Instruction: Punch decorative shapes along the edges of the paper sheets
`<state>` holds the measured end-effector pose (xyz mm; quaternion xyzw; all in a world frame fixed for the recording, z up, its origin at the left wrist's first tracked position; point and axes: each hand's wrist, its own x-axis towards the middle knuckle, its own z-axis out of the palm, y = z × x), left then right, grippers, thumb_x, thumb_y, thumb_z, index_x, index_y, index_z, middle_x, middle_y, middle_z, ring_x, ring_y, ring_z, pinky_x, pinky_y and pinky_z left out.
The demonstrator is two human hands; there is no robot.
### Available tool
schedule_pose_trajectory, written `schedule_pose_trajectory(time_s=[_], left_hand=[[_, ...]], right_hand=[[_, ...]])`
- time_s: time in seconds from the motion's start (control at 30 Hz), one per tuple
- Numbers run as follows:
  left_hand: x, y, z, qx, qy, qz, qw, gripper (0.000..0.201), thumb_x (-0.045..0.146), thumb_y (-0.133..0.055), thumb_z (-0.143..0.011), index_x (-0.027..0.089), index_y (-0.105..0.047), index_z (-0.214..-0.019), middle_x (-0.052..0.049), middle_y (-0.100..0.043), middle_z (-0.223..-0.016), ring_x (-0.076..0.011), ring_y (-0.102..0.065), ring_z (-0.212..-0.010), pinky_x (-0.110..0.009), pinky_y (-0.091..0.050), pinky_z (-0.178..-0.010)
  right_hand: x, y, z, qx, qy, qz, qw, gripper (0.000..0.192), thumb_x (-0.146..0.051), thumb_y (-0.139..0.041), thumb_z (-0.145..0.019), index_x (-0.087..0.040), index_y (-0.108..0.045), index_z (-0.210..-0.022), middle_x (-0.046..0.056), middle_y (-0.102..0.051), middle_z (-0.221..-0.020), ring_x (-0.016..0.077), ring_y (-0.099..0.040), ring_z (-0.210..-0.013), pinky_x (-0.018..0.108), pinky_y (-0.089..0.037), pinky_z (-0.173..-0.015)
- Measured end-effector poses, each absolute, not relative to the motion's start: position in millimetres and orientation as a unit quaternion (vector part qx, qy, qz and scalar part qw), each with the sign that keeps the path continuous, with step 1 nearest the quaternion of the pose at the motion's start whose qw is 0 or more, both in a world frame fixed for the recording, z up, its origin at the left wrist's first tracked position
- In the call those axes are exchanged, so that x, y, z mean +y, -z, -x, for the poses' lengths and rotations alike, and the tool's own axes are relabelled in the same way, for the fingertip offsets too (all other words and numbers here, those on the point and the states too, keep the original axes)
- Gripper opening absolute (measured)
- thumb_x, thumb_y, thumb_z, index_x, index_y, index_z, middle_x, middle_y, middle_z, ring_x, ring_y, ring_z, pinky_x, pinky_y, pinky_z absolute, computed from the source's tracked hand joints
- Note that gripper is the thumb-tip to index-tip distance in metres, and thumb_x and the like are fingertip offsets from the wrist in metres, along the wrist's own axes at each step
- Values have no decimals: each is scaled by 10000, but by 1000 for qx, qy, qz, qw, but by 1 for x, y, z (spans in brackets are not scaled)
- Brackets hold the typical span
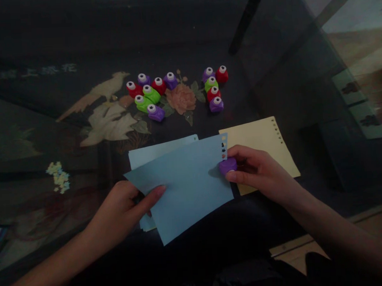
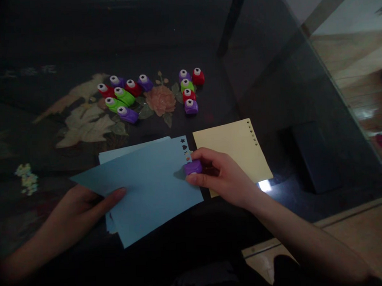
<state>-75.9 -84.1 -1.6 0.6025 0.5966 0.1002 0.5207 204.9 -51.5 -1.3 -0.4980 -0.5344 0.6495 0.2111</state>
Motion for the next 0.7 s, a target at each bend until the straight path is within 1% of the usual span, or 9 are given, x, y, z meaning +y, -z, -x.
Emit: schedule_pose_trajectory(time_s=[0.17, 0.4, 0.6, 0.7], left_hand=[[-84, 3, 76, 587, -114, -597, 534, 351, 474, -496, -784, 187, -593, -607, -18, -657, -529, -158, -621, -465, -231, -501, -442], [-84, 1, 77, 570, -123, -602, 546, 328, 427, -509, -792, 200, -579, -566, -3, -658, -473, -148, -629, -428, -216, -510, -437], [-85, -2, 77, 562, -130, -597, 557, 305, 389, -504, -788, 206, -576, -555, 2, -654, -445, -138, -619, -397, -202, -498, -416], [-85, -2, 75, 561, -129, -594, 562, 303, 392, -509, -786, 211, -571, -552, 4, -652, -441, -138, -621, -403, -201, -497, -420]], right_hand=[[-52, 6, -206, -523, -644, 509, 228, 259, -318, -752, -732, -187, -599, -895, -13, -567, -784, 115, -549, -704, 242, -454, -640], [-50, 8, -205, -526, -639, 507, 241, 240, -291, -762, -712, -190, -607, -865, -10, -578, -783, 118, -573, -701, 245, -466, -635], [-53, 10, -201, -521, -624, 516, 270, 237, -264, -757, -716, -192, -606, -884, -25, -583, -736, 95, -551, -609, 217, -450, -541], [-54, 11, -200, -504, -632, 522, 271, 247, -256, -757, -711, -194, -601, -893, -33, -587, -722, 84, -544, -556, 211, -452, -499]])
